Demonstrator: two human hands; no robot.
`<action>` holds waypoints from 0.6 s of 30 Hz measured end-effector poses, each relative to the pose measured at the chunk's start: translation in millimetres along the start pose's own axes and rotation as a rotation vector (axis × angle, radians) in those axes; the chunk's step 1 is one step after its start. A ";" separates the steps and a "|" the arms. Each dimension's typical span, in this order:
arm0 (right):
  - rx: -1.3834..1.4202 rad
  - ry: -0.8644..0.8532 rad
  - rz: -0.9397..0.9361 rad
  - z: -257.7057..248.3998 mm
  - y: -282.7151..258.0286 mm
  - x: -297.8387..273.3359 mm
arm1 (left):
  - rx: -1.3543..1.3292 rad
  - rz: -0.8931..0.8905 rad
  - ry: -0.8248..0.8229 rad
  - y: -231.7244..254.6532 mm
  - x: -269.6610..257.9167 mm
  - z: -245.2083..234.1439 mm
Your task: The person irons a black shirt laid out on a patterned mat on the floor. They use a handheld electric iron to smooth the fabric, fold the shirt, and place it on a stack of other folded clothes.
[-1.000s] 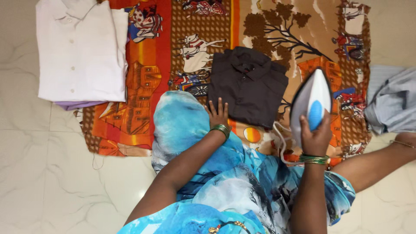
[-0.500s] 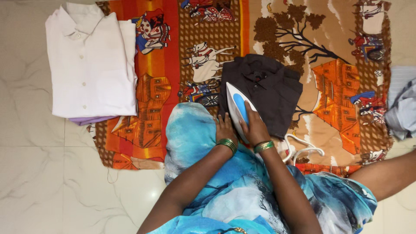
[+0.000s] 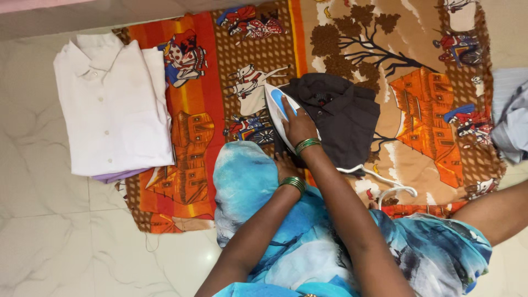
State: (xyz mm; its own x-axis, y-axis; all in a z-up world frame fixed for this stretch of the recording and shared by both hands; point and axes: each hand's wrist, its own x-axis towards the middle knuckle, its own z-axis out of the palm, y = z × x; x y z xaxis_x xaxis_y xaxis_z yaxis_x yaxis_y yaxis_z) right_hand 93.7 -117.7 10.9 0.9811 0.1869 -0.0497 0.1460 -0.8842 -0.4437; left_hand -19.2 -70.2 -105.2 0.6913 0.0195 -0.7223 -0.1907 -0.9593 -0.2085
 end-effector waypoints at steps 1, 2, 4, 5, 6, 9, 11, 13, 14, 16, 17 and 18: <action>0.037 -0.008 0.008 -2.8 3.3 -5.2 | 0.004 0.016 -0.018 -2.6 -2.3 -2.3; 0.073 -0.021 0.021 -5.3 7.1 -15.0 | 0.009 0.036 -0.042 -5.4 -6.8 -3.1; 0.053 -0.010 0.046 -12.9 20.2 -47.4 | 0.052 0.009 -0.025 -8.3 -15.7 -5.0; 0.041 -0.007 0.060 -17.6 28.4 -66.9 | 0.072 -0.002 -0.017 -8.0 -19.6 -6.0; 0.065 -0.031 0.127 -23.2 37.8 -89.1 | 0.076 0.009 -0.046 -7.8 -22.0 -6.6; 0.072 -0.072 0.258 -36.8 63.6 -150.7 | 0.076 0.003 -0.085 -4.6 -18.0 -6.6; 0.105 0.005 0.274 -41.1 77.2 -185.2 | 0.060 -0.066 -0.041 -1.2 -10.9 -8.1; 0.143 0.133 0.265 -33.9 82.4 -201.3 | 0.109 -0.022 -0.090 -1.8 -12.8 -10.3; 0.163 0.217 0.254 -29.1 83.3 -206.3 | 0.135 0.002 -0.113 -4.0 -14.4 -12.0; 0.166 0.296 0.318 -21.3 89.1 -204.6 | 0.134 0.014 -0.130 -6.5 -16.9 -14.1; 0.150 0.289 0.393 -15.8 92.6 -192.4 | 0.135 0.020 -0.140 -6.1 -17.0 -13.6; 0.137 0.280 0.469 -12.0 96.7 -179.0 | 0.143 0.008 -0.130 -6.2 -16.1 -11.3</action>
State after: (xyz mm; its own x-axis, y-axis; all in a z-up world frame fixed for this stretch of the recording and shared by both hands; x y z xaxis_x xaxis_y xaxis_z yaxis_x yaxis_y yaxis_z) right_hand -66.2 -241.8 -12.4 0.9359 -0.3501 -0.0388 -0.3136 -0.7780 -0.5444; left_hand -21.3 -67.8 -84.8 0.5955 0.0576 -0.8013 -0.2989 -0.9099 -0.2876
